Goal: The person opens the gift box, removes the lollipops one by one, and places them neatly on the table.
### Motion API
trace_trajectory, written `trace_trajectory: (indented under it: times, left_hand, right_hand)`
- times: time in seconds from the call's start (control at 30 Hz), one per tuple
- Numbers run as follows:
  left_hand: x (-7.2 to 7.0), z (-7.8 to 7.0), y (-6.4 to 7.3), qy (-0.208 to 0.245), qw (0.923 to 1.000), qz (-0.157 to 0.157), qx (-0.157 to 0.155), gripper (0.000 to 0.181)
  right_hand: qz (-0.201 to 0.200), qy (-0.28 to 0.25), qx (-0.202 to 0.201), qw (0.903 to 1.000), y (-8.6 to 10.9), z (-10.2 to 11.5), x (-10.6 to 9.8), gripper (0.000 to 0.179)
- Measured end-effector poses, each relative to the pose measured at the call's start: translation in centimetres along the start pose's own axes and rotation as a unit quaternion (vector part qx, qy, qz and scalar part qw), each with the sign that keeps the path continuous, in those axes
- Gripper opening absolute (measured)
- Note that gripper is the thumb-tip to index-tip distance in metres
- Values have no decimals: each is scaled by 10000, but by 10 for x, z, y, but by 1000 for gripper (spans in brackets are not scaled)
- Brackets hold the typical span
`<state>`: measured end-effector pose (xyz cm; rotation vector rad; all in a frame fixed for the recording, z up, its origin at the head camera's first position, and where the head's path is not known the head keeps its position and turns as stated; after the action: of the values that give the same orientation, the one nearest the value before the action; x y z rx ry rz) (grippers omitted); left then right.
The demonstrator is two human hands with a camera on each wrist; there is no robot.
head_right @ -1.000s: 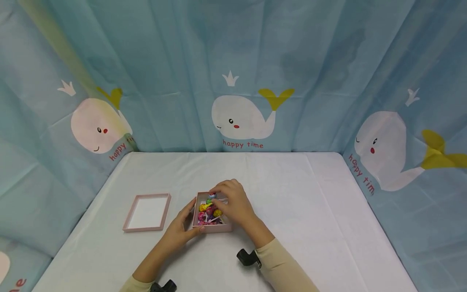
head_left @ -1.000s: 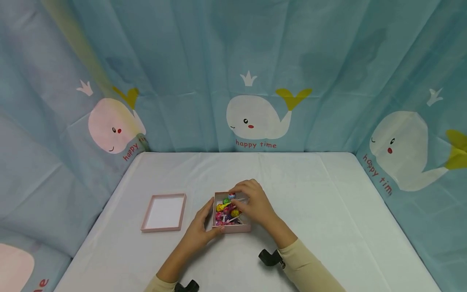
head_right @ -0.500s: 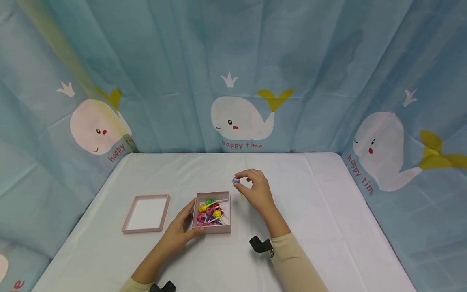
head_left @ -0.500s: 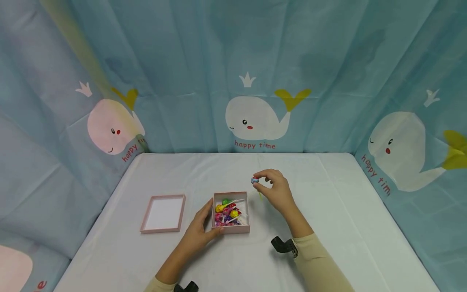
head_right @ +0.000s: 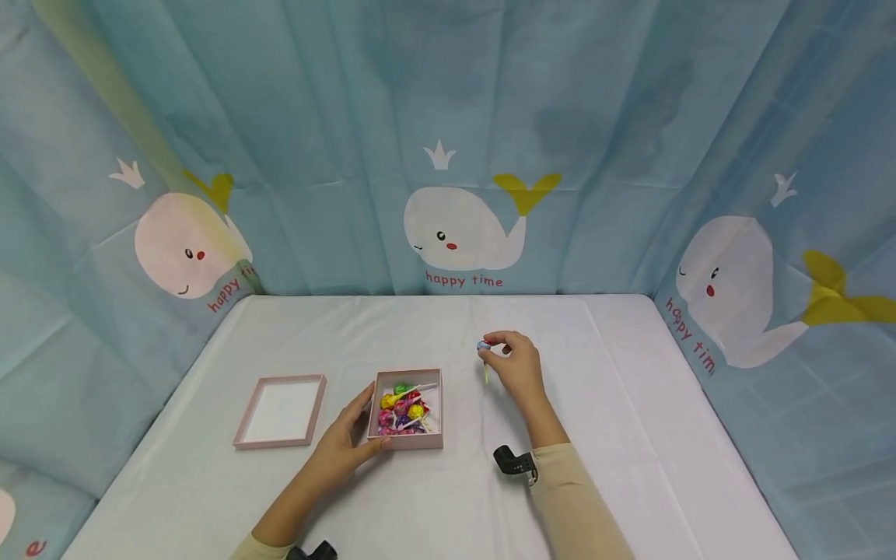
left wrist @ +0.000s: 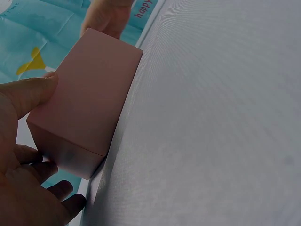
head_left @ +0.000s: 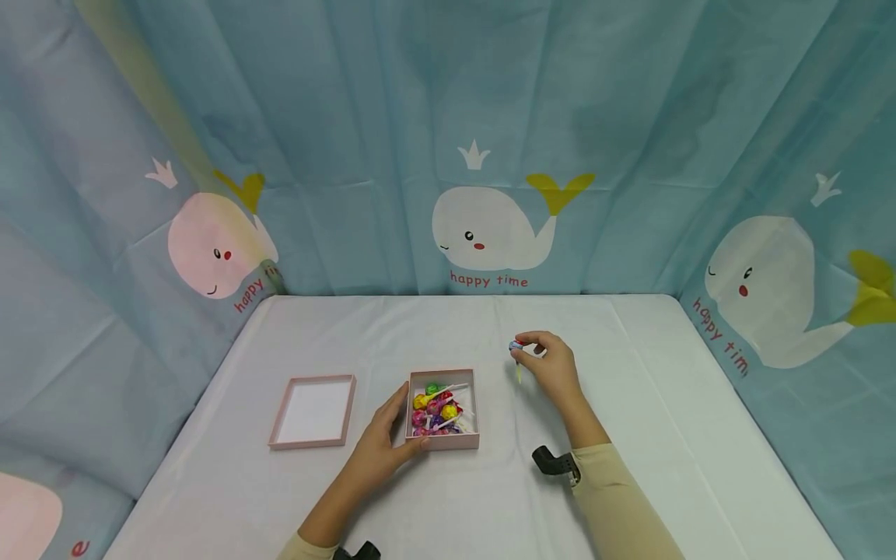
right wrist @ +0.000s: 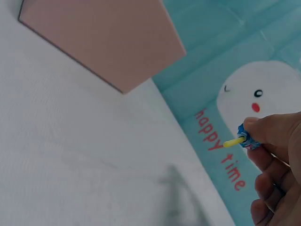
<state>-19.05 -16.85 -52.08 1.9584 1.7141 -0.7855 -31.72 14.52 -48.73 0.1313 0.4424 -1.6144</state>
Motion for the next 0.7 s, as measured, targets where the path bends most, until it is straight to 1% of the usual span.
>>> trace_trajectory:
  times: [0.17,0.37,0.53,0.7]
  left_hand:
    - [0,1,-1,5,10000,24,-32,103]
    - [0,1,0,28,10000,60,-74,103]
    - [0,1,0,35,9999,67,-81,103]
    - [1,1,-1,-9,10000,39,-54,102]
  right_hand:
    - [48,-108,330,9994,-1,-18,0,26]
    - [185,-49,560,9982,-3,-33,4,24]
    - [249,259,559,9978,-2,-40,7,24]
    - [270,537,387,9974,-2,-41,9,26]
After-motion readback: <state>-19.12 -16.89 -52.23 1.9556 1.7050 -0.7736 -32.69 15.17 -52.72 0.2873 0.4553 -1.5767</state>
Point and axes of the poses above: each hand's wrist, its own y-axis away from the middle knuckle, its own x-axis out of the palm, z = x × y, the point moved 7 cm from there along -y, towards the middle knuckle, and after that the axes turned 10 degrees about -y, right-handed, at the moved point
